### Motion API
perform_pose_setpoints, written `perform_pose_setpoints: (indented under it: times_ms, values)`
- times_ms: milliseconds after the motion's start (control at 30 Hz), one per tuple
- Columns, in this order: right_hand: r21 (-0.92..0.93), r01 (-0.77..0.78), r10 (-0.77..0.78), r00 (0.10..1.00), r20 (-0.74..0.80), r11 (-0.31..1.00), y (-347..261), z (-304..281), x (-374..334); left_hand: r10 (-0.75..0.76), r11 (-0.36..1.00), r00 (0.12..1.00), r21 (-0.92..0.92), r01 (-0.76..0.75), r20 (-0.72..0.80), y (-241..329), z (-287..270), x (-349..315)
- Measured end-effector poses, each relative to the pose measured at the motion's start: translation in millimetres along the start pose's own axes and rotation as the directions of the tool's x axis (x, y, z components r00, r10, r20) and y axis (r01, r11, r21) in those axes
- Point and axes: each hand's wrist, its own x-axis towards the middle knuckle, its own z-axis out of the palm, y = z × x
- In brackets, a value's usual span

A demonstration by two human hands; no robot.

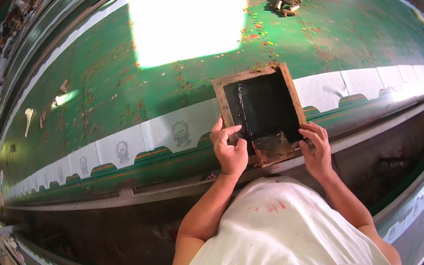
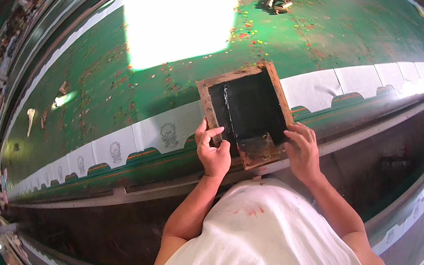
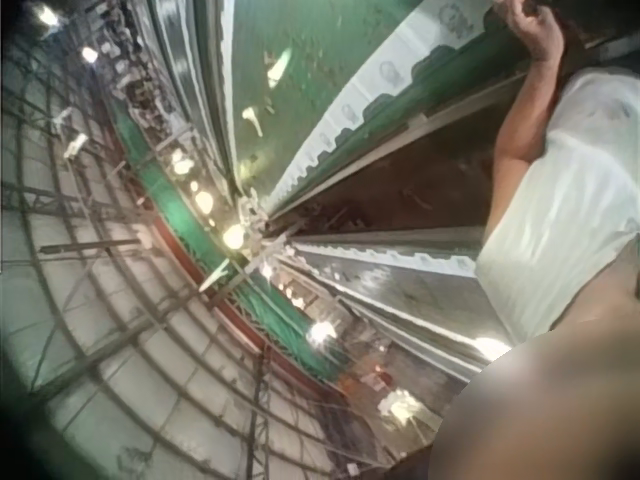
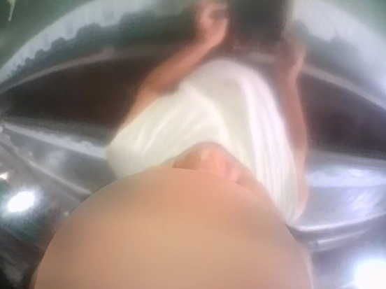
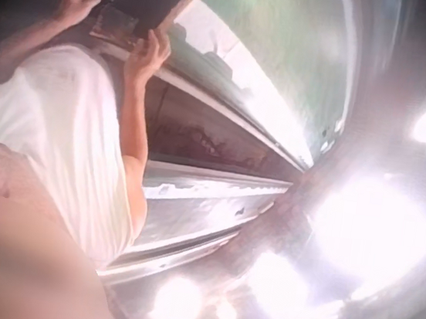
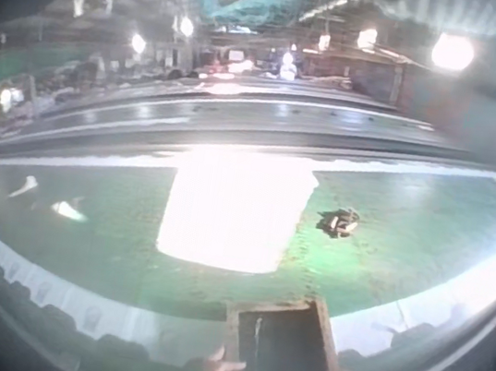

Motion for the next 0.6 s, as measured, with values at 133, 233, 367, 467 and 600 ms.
perform_pose_setpoints:
  times_ms: [133,233,367,467,600]
  values:
    - [0.093,0.236,-0.251,0.946,0.207,0.967,-15.4,-7.6,13.4,-0.038,0.999,0.999,0.025,0.038,0.003,0.9,4.8,-1.5]
    - [0.048,0.384,-0.375,0.855,0.359,0.922,-31.5,-2.3,22.2,-0.087,0.996,0.996,0.0,0.087,0.016,-0.9,5.3,-2.1]
    - [-0.028,0.508,-0.451,0.787,0.422,0.861,-44.4,10.5,41.7,-0.136,0.989,0.99,-0.053,0.138,0.033,-4.4,7.6,-1.7]
    - [0.011,0.501,-0.422,0.716,0.557,0.865,-46.7,0.4,61.2,-0.124,0.992,0.992,-0.025,0.125,0.033,-5.2,8.0,-1.5]
    - [0.038,0.458,-0.367,0.657,0.658,0.888,-39.5,-3.7,120.4,-0.195,0.979,0.978,-0.04,0.199,0.071,-4.6,4.4,1.4]
